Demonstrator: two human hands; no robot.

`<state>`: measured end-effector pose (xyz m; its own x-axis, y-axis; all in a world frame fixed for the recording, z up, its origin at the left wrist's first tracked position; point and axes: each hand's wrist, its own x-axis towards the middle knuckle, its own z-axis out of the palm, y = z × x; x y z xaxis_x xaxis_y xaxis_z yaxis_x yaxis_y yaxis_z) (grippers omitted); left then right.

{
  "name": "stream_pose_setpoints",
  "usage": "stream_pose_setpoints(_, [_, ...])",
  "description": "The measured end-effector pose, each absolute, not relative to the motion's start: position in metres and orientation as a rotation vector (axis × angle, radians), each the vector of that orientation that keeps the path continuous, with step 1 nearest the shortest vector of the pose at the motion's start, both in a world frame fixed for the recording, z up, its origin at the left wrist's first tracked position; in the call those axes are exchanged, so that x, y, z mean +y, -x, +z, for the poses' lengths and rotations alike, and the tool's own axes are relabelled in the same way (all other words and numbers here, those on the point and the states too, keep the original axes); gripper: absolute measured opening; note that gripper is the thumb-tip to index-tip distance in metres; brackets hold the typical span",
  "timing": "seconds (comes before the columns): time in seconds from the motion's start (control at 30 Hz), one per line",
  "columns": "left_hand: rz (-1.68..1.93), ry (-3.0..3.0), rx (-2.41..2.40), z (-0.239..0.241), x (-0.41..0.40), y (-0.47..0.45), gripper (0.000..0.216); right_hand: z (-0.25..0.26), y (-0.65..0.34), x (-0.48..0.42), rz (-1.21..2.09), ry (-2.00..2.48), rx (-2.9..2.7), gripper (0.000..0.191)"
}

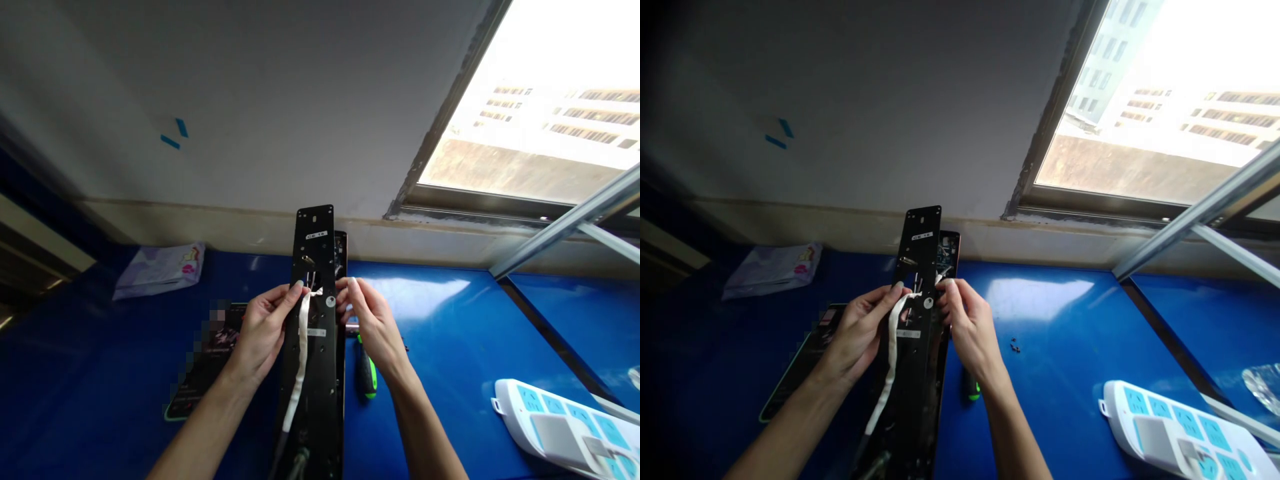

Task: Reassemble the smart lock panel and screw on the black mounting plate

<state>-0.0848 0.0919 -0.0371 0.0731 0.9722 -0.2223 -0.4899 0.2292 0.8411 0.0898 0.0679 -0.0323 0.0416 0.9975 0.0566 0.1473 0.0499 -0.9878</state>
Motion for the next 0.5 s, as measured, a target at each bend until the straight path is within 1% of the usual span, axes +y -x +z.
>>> stream_pose_setpoints(0.07, [1.227,-0.640,0.937,-0.038,0.093,0.087,0.046,-0.036,-0.092,0.081,0.916,1.329,-1.361,0.046])
stream_pose_setpoints(0.17, [1.262,-0.659,0.980,-0.038,0.093,0.090,0.047,-0.042,-0.090,0.092,0.822,1.311,-1.554,0.029])
stream_pose_setpoints(0.27, [1.301,-0.714,1.036,-0.038,0.094,0.094,0.049,-0.049,-0.087,0.093,0.700,1.314,-1.680,0.025])
stream_pose_setpoints(0.4, [1.309,-0.781,1.102,-0.041,0.095,0.096,0.051,-0.059,-0.089,0.090,0.613,1.357,-1.557,0.014])
stream_pose_setpoints(0.43, [1.300,-0.805,1.112,-0.041,0.095,0.096,0.050,-0.061,-0.091,0.090,0.605,1.369,-1.520,0.014])
stream_pose_setpoints(0.5, [1.278,-0.852,1.123,-0.043,0.094,0.094,0.050,-0.064,-0.092,0.089,0.607,1.393,-1.448,0.024])
